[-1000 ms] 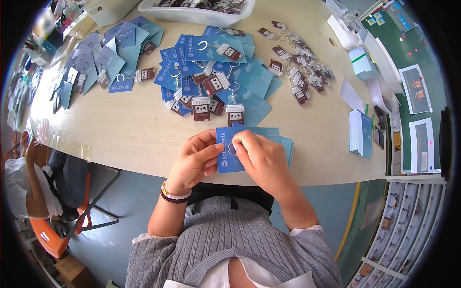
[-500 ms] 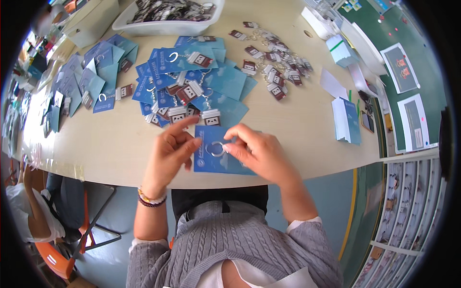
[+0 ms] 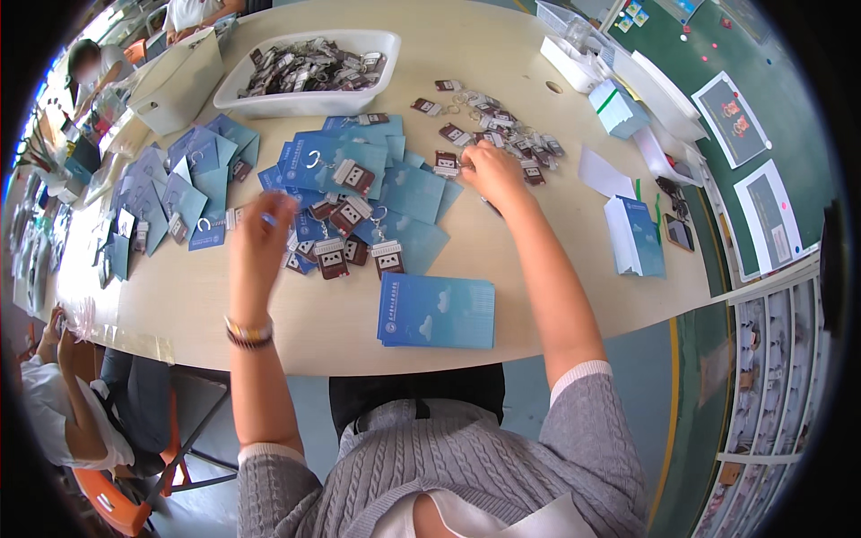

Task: The person attaches small keychain tags to blue printed cards by hand, then organizes the assembled cards on a table.

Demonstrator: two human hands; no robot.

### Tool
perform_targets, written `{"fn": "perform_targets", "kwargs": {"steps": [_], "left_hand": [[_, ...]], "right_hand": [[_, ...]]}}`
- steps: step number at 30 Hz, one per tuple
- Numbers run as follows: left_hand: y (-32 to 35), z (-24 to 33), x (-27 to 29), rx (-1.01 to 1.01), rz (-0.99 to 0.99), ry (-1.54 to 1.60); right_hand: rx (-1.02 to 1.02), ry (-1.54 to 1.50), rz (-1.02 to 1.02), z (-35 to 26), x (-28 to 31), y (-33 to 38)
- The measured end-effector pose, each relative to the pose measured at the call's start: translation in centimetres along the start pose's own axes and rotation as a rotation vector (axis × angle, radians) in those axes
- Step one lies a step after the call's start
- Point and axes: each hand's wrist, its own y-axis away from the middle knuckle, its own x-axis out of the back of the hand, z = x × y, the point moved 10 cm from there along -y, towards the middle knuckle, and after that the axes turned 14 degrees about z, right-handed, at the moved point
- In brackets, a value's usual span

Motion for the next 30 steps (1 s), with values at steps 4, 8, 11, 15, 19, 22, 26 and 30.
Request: {"fn": "perform_targets", "kwargs": {"steps": [4,8,11,15,19,22,26,30], "left_hand": [[9.1,4.2,-3.8,0.052,-0.484,-0.036],[12.0,5.4,-5.2,0.002,-0.505,-0.036],[11.9,4.3,-5.5,0.099,-0.489,0.058],[11.7,3.7,-5.5,0.192,-0.444,0.230],[12.5,2.0,-5.4,0.491,-0.452,0.400],[13.5,0.8,-6.0,0.663,-0.542,0.467],[13.5,1.0,-5.6,0.656,-0.526,0.466],[12.1,3.2,-2.8,0.257,-0.306,0.009]], "right_hand": [[0.119,0.200,0.043,-1.3,0.3,-0.8],[0.072,0.208,0.157,-1.0,2.8,-1.0],[-0.117,-0.016,0.238,0.4,6.0,-0.6],[-0.337,-0.651,0.324,3.6,9.1,1.3],[-0.465,-1.089,0.336,0.7,14.5,3.4],[-0.391,-1.138,0.357,-1.0,16.9,4.4],[-0.386,-1.369,0.169,-4.1,17.7,5.8],[-0.541,-1.719,-0.288,-9.2,13.6,8.7]]}}
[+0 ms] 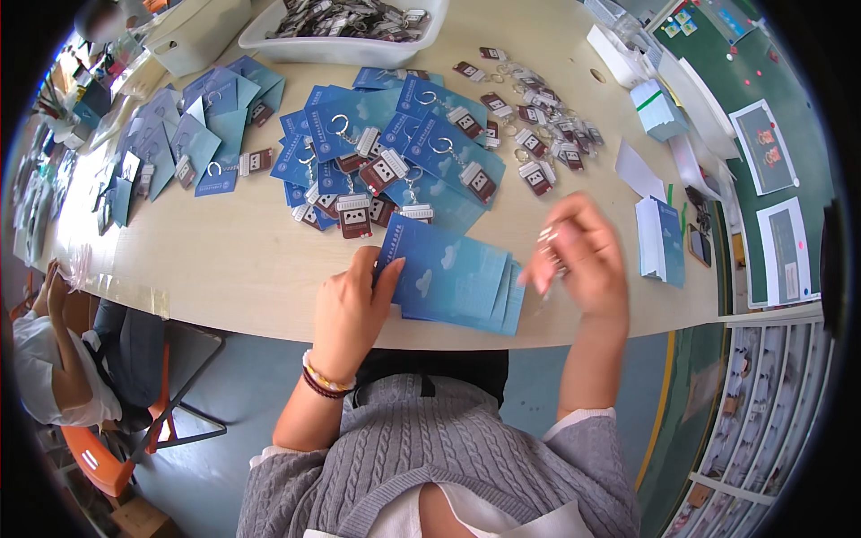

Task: The person attaches small keychain tags to blue printed cards by hand, then organizes the assembled cards on a table.

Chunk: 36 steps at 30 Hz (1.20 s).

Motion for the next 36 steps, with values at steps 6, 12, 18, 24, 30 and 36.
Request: {"fn": "perform_targets", "kwargs": {"steps": [6,12,18,24,30,36], "left_hand": [[0.6,3.1,1.5,-0.255,0.148,0.082],[2.4,-1.2,-3.0,0.526,-0.390,0.818],[3.3,0.0,-3.8,0.700,-0.510,1.147],[2.8,-0.5,-3.8,0.605,-0.488,1.086],[2.6,-1.3,-3.7,0.515,-0.397,0.910],[2.3,0.7,-3.3,0.624,-0.528,1.000]], "right_hand": [[-0.040,0.541,0.000,5.7,-4.4,0.7],[0.191,0.714,0.065,6.1,-5.1,0.9],[0.500,0.959,0.155,3.9,-6.5,2.1],[0.640,1.169,0.158,3.0,-7.4,2.4],[0.622,1.294,0.149,3.8,-7.5,2.3],[0.409,0.983,0.156,5.1,-5.4,1.5]]}}
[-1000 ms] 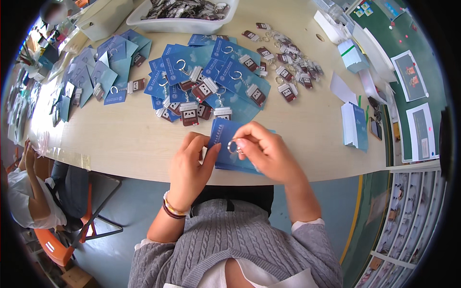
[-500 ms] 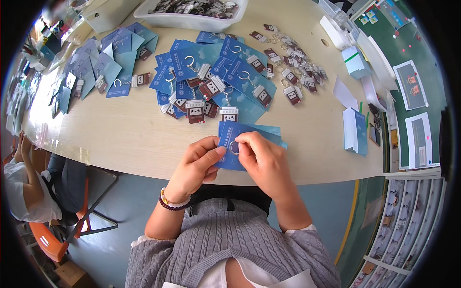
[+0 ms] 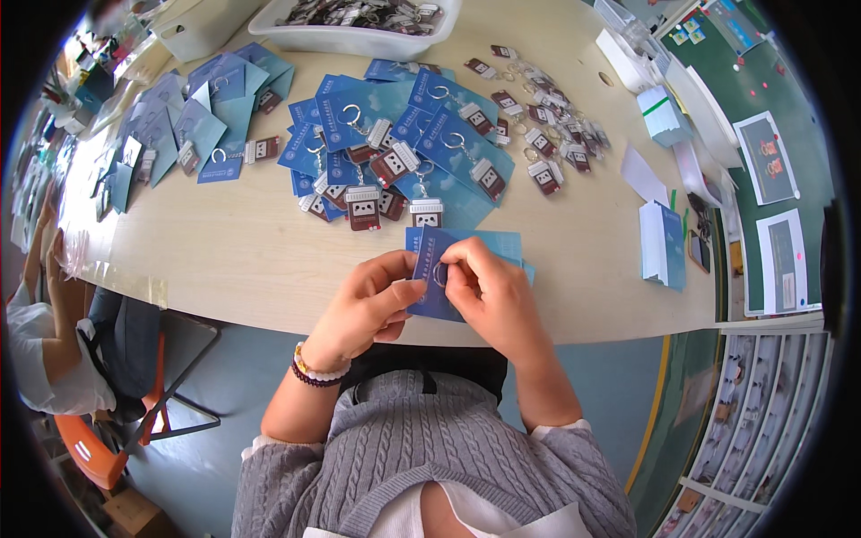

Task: The person attaches small keychain tags to blue printed cards by hand, then organizes the assembled cards on a table.

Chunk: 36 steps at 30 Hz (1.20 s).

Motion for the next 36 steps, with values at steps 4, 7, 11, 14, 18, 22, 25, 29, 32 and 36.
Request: {"fn": "perform_targets", "kwargs": {"steps": [4,7,11,14,18,22,25,29,32,36], "left_hand": [[-0.4,0.0,-1.7,0.073,-0.067,-0.094],[-0.8,0.1,-1.6,0.017,-0.016,-0.245],[-0.9,1.3,-0.5,-0.178,0.098,-0.492],[-0.9,2.0,-0.5,-0.225,0.090,-0.492],[-0.9,3.2,-0.8,-0.299,0.099,-0.576],[-1.8,6.1,-0.3,-0.328,0.223,-0.614],[-4.0,10.3,0.9,-0.491,0.330,-0.650],[-6.5,16.0,1.4,-0.687,0.409,-0.705],[-9.8,19.9,6.7,-0.891,0.666,-1.203],[-4.1,19.8,4.4,-1.285,0.987,-1.290]], "right_hand": [[-0.176,-0.222,-0.056,1.5,-0.3,1.1],[-0.162,-0.259,-0.022,1.4,0.3,1.2],[-0.083,-0.135,-0.002,0.5,1.1,0.8],[0.031,0.009,0.032,-0.2,1.8,0.7],[-0.025,-0.169,0.064,0.7,2.5,0.8],[-0.365,-0.343,-0.117,3.0,2.9,-0.1],[-0.322,-0.262,0.025,6.2,5.8,-3.4],[-0.118,0.316,0.168,12.4,8.4,-9.4],[0.002,0.563,0.119,14.2,5.7,-12.2],[-0.017,0.975,-0.160,16.8,2.9,-13.6]]}}
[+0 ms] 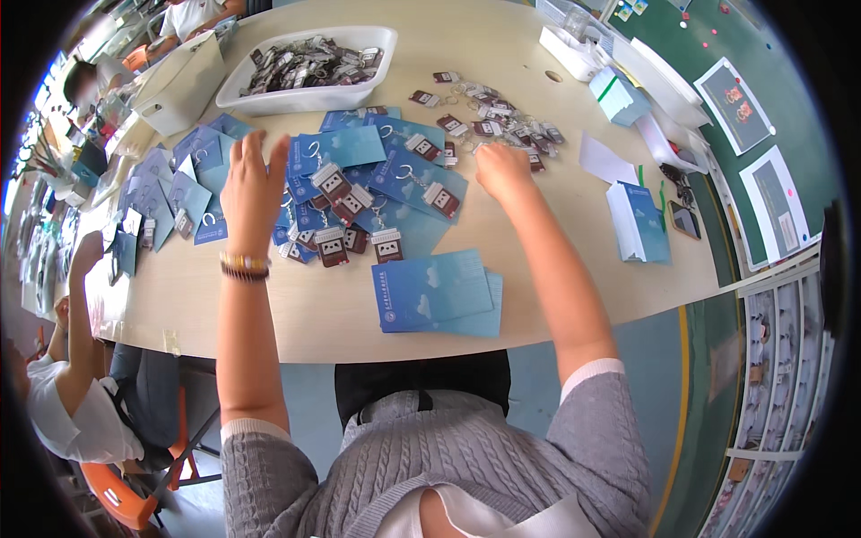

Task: The person attaches small keychain tags to blue printed cards by hand, then organizes the assembled cards on a table.

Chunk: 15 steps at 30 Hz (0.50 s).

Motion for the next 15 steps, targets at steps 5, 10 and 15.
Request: {"fn": "perform_targets", "kwargs": {"steps": [5,10,15], "left_hand": [[11.1,5.4,-0.6,0.151,-0.731,0.294],[16.5,5.7,-1.5,0.363,-0.843,0.543],[17.9,4.6,-2.2,0.872,-0.887,0.891]], "right_hand": [[0.071,0.074,-0.134,0.0,-0.2,-0.1],[-0.151,-0.355,-0.024,3.5,2.1,2.5],[-0.287,-1.179,0.151,7.4,3.9,7.7]]}}
